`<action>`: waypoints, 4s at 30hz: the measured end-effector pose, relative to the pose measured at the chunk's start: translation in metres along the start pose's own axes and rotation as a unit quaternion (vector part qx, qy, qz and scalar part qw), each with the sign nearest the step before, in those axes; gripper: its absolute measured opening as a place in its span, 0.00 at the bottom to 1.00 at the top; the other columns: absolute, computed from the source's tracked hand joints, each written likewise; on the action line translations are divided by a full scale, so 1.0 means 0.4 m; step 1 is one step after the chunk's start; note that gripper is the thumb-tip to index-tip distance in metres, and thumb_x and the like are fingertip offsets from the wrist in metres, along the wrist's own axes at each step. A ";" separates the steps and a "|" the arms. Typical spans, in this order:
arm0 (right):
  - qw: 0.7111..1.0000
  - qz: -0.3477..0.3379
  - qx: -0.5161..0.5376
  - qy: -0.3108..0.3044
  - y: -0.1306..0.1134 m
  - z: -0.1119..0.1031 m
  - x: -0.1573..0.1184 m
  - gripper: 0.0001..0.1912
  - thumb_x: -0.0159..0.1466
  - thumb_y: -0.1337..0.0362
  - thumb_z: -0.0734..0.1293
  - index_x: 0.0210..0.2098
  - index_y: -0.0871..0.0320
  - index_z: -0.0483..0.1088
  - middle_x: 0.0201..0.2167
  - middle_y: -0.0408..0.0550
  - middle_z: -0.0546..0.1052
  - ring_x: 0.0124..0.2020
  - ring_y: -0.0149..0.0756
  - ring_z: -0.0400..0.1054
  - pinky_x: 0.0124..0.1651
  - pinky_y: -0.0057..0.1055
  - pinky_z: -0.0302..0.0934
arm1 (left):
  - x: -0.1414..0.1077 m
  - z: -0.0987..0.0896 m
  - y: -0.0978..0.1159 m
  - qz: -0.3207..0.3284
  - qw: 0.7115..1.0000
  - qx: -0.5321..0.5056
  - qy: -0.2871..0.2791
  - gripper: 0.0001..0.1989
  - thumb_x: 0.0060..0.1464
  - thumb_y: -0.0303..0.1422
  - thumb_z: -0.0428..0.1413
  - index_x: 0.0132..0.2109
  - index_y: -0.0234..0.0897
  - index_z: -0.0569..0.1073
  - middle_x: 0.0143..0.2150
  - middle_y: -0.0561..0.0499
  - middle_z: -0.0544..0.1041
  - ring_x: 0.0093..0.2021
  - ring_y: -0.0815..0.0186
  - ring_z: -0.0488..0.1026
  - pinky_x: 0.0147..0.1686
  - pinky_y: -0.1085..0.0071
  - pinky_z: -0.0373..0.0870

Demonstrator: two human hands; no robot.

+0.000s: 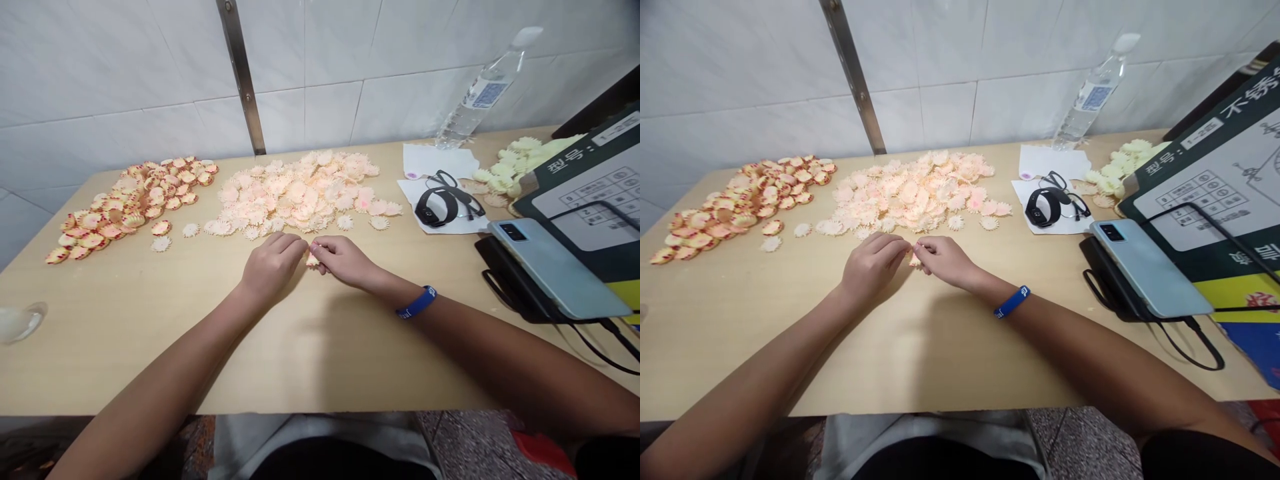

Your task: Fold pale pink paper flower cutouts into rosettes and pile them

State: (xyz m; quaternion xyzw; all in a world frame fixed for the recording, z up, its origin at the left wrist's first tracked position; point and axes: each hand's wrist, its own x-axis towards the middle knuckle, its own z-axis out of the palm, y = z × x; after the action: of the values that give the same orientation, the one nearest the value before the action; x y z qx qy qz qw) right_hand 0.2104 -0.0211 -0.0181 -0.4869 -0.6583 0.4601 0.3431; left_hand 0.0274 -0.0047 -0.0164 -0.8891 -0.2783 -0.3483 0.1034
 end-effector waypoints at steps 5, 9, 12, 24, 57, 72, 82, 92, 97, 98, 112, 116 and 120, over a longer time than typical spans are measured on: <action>1.000 -0.016 -0.021 -0.015 -0.004 0.000 -0.002 0.17 0.64 0.59 0.61 0.20 0.58 0.60 0.17 0.39 0.65 0.21 0.27 0.60 0.26 0.26 0.50 | 0.018 -0.002 0.011 -0.162 0.974 -0.141 -0.071 0.07 0.58 0.23 0.48 0.34 0.36 0.67 0.32 0.49 0.72 0.33 0.64 0.67 0.33 0.69 0.63; 0.998 -0.024 0.011 -0.050 -0.006 -0.006 0.001 0.14 0.61 0.63 0.61 0.19 0.58 0.59 0.16 0.37 0.62 0.20 0.26 0.57 0.26 0.25 0.51 | 0.024 0.003 0.012 -0.299 0.884 -0.331 -0.138 0.05 0.55 0.25 0.49 0.31 0.37 0.64 0.28 0.53 0.67 0.30 0.67 0.65 0.30 0.71 0.61; 0.995 -0.024 0.041 -0.085 -0.003 -0.019 0.000 0.13 0.59 0.65 0.60 0.19 0.57 0.59 0.15 0.37 0.62 0.20 0.26 0.57 0.25 0.25 0.52 | 0.021 0.005 -0.008 -0.382 0.776 -0.485 -0.133 0.05 0.56 0.29 0.51 0.32 0.38 0.62 0.26 0.55 0.65 0.25 0.70 0.63 0.27 0.73 0.62; 0.996 -0.012 0.027 -0.087 -0.009 -0.034 -0.010 0.16 0.62 0.63 0.61 0.19 0.57 0.59 0.15 0.39 0.64 0.18 0.26 0.58 0.22 0.24 0.50 | 0.032 -0.011 -0.010 -0.422 0.732 -0.519 -0.128 0.19 0.58 0.37 0.51 0.22 0.39 0.56 0.19 0.55 0.59 0.19 0.72 0.60 0.20 0.73 0.59; 0.995 -0.006 0.083 -0.056 0.013 -0.018 -0.004 0.19 0.65 0.54 0.62 0.23 0.60 0.65 0.20 0.43 0.68 0.21 0.27 0.61 0.26 0.25 0.58 | 0.038 -0.033 0.002 -0.320 0.883 -0.321 -0.125 0.09 0.56 0.35 0.57 0.38 0.36 0.79 0.35 0.49 0.81 0.35 0.65 0.75 0.33 0.72 0.71; 0.998 -0.035 -0.011 -0.057 0.002 -0.019 -0.014 0.15 0.62 0.63 0.59 0.19 0.59 0.63 0.18 0.42 0.67 0.23 0.29 0.62 0.26 0.25 0.54 | 0.031 -0.035 0.025 -0.156 0.956 -0.181 -0.169 0.11 0.58 0.27 0.52 0.38 0.37 0.80 0.33 0.48 0.80 0.30 0.66 0.74 0.31 0.71 0.66; 0.994 -0.041 0.010 -0.099 0.008 -0.024 -0.014 0.15 0.62 0.63 0.59 0.20 0.58 0.62 0.19 0.43 0.68 0.23 0.29 0.61 0.28 0.26 0.54 | 0.033 -0.031 0.034 -0.214 0.941 -0.204 -0.165 0.07 0.55 0.28 0.52 0.31 0.35 0.74 0.28 0.50 0.76 0.27 0.68 0.69 0.27 0.72 0.61; 0.994 -0.052 0.058 -0.073 0.009 -0.026 -0.012 0.18 0.65 0.56 0.61 0.22 0.59 0.62 0.21 0.42 0.65 0.24 0.29 0.59 0.29 0.27 0.55 | 0.032 -0.031 0.006 -0.310 0.881 -0.316 -0.168 0.06 0.52 0.30 0.53 0.32 0.35 0.75 0.29 0.52 0.76 0.29 0.69 0.70 0.27 0.75 0.64; 0.990 -0.031 0.119 -0.064 0.024 -0.019 -0.005 0.19 0.64 0.52 0.63 0.24 0.58 0.62 0.21 0.41 0.64 0.23 0.28 0.58 0.28 0.27 0.55 | 0.032 -0.033 0.006 -0.318 0.869 -0.343 -0.163 0.08 0.56 0.32 0.52 0.33 0.35 0.75 0.31 0.51 0.76 0.31 0.68 0.71 0.30 0.74 0.66; 0.990 -0.024 0.127 -0.063 0.028 -0.018 -0.003 0.19 0.64 0.51 0.63 0.25 0.59 0.63 0.21 0.41 0.64 0.23 0.28 0.59 0.28 0.27 0.55 | 0.033 -0.033 0.007 -0.321 0.864 -0.355 -0.159 0.09 0.57 0.34 0.52 0.34 0.35 0.75 0.32 0.51 0.76 0.32 0.67 0.72 0.31 0.73 0.66; 0.987 -0.008 0.143 -0.076 0.048 -0.029 0.010 0.17 0.62 0.50 0.68 0.36 0.60 0.69 0.26 0.45 0.75 0.24 0.27 0.64 0.24 0.24 0.56 | 0.035 -0.029 -0.011 -0.397 0.778 -0.466 -0.143 0.09 0.54 0.37 0.55 0.33 0.36 0.68 0.27 0.53 0.71 0.28 0.67 0.69 0.32 0.70 0.65; 0.984 -0.009 0.166 -0.063 0.053 -0.029 0.011 0.19 0.59 0.49 0.71 0.36 0.59 0.69 0.25 0.44 0.75 0.23 0.27 0.65 0.25 0.25 0.58 | 0.034 -0.027 -0.001 -0.404 0.748 -0.499 -0.167 0.10 0.53 0.38 0.57 0.35 0.35 0.70 0.30 0.50 0.75 0.31 0.66 0.72 0.32 0.71 0.66; 0.984 -0.004 0.168 -0.066 0.050 -0.025 0.009 0.20 0.57 0.49 0.73 0.34 0.59 0.70 0.25 0.44 0.75 0.24 0.27 0.66 0.27 0.25 0.60 | 0.031 -0.023 0.008 -0.417 0.755 -0.476 -0.174 0.12 0.50 0.39 0.61 0.35 0.34 0.74 0.31 0.50 0.77 0.30 0.67 0.71 0.30 0.73 0.64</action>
State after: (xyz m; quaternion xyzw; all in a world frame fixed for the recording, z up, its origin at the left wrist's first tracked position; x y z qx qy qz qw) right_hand 0.2248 -0.0131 -0.0336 -0.3886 -0.5949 0.5936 0.3777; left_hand 0.0316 -0.0055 -0.0011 -0.6650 -0.4327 -0.2838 -0.5386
